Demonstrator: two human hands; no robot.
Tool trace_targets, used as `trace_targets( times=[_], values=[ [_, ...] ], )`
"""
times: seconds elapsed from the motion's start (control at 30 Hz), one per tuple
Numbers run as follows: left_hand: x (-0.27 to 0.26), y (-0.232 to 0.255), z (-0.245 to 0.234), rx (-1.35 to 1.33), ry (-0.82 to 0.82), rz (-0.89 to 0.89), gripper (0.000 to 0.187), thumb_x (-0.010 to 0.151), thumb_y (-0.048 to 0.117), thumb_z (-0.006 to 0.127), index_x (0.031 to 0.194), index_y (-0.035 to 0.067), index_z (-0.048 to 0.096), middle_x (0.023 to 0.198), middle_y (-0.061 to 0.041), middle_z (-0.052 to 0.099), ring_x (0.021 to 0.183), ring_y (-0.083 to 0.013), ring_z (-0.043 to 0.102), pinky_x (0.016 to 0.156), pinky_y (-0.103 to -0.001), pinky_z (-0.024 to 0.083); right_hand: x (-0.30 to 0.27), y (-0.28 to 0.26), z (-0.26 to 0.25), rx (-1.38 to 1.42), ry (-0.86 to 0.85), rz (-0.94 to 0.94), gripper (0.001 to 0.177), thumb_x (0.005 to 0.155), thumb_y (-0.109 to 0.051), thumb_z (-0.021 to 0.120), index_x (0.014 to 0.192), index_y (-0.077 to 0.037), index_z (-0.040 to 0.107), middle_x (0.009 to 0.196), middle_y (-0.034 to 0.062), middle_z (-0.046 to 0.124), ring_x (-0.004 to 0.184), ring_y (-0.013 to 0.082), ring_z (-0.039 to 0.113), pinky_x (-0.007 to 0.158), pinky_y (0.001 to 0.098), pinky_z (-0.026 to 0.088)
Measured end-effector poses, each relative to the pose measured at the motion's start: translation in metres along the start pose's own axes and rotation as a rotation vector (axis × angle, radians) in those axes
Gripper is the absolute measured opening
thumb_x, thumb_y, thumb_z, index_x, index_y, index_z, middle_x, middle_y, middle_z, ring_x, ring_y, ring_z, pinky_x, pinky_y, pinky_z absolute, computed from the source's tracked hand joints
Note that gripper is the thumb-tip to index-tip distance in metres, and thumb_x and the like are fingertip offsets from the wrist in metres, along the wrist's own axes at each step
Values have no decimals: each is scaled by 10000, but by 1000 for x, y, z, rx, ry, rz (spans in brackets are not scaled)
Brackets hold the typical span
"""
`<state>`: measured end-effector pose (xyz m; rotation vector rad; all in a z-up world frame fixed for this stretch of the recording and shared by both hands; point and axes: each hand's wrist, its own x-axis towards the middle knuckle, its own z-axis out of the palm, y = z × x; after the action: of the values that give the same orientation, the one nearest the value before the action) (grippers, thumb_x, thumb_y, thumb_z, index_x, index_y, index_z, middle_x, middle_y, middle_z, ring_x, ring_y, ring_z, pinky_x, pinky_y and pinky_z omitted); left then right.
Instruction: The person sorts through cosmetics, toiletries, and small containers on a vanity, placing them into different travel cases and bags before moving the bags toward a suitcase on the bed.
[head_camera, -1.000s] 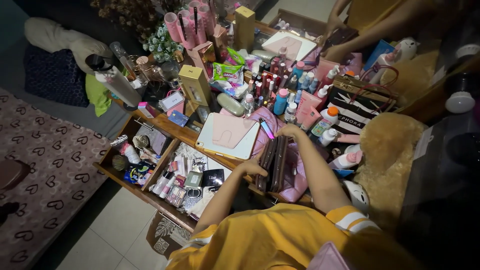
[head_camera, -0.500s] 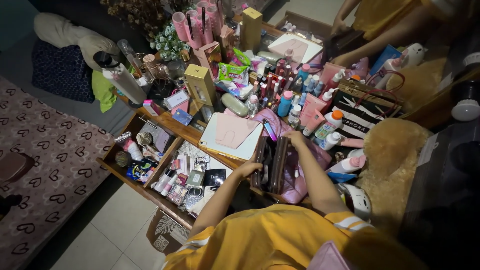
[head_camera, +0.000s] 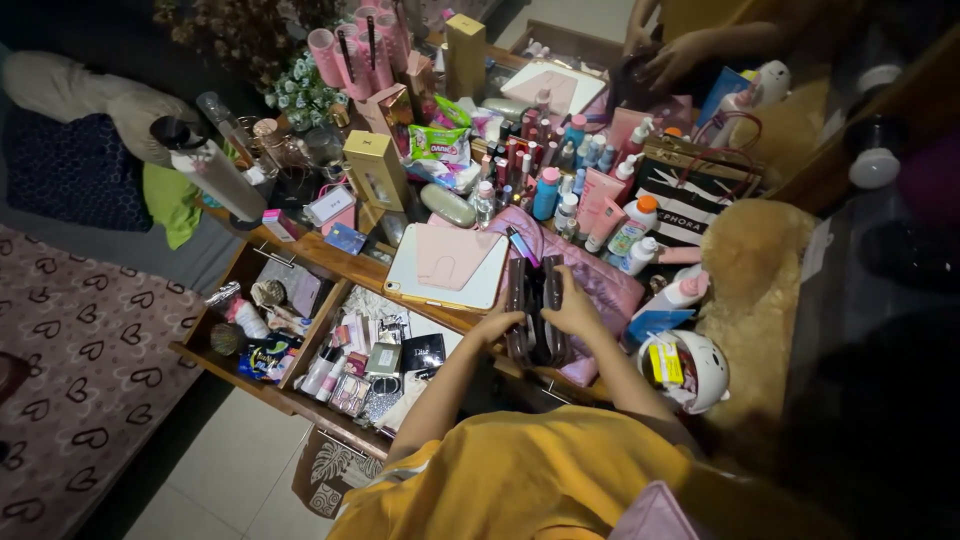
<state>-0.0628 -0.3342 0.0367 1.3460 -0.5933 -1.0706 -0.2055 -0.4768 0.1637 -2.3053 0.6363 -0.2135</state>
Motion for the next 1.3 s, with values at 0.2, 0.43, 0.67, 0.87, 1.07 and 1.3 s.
trace_targets(
  times=[0.2,0.43,0.67,0.87,1.07,1.3],
  values=[
    [-3,-3,-2,-149,40,-79,963,803,118,665,1642,189,196,1119,-112,678,889,-196,656,754,-325,562,-4,59,1,98,225,-31,685,758,-136,788,1373,-200,494,1172,248,686,1090,410,675,900,438,534],
    [-21,13,-2,-204,89,-172,842,796,149,629,1571,230,311,1065,-84,655,859,-214,647,690,-371,558,-27,76,-7,233,295,11,481,822,-22,617,1284,-152,633,1118,165,752,1038,320,742,904,380,554],
    [-28,-11,-20,-449,60,-203,392,844,208,652,1228,163,585,1074,-39,636,969,-229,634,793,-422,565,-50,67,-8,57,439,105,461,870,-56,599,1305,-198,650,1068,271,695,1008,442,673,856,469,544],
    [-33,2,-9,-471,43,-199,417,836,206,656,1241,156,573,1088,-38,636,1016,-239,627,838,-459,562,-51,49,-11,49,412,165,457,902,-100,626,1337,-236,666,966,265,704,923,417,700,833,453,555],
    [-37,15,4,-393,98,-185,554,821,181,654,1363,161,542,1166,-73,663,1089,-244,639,929,-430,551,-48,37,-7,93,440,27,423,884,-150,678,1303,-201,689,1016,200,747,864,330,750,793,401,577],
    [-41,-3,9,-353,97,-1,715,819,85,684,1490,103,437,1249,-118,615,1129,-255,609,949,-379,528,-47,35,1,61,485,-83,442,865,-208,760,1300,-162,692,1039,216,746,864,328,747,767,389,578]
  ],
)
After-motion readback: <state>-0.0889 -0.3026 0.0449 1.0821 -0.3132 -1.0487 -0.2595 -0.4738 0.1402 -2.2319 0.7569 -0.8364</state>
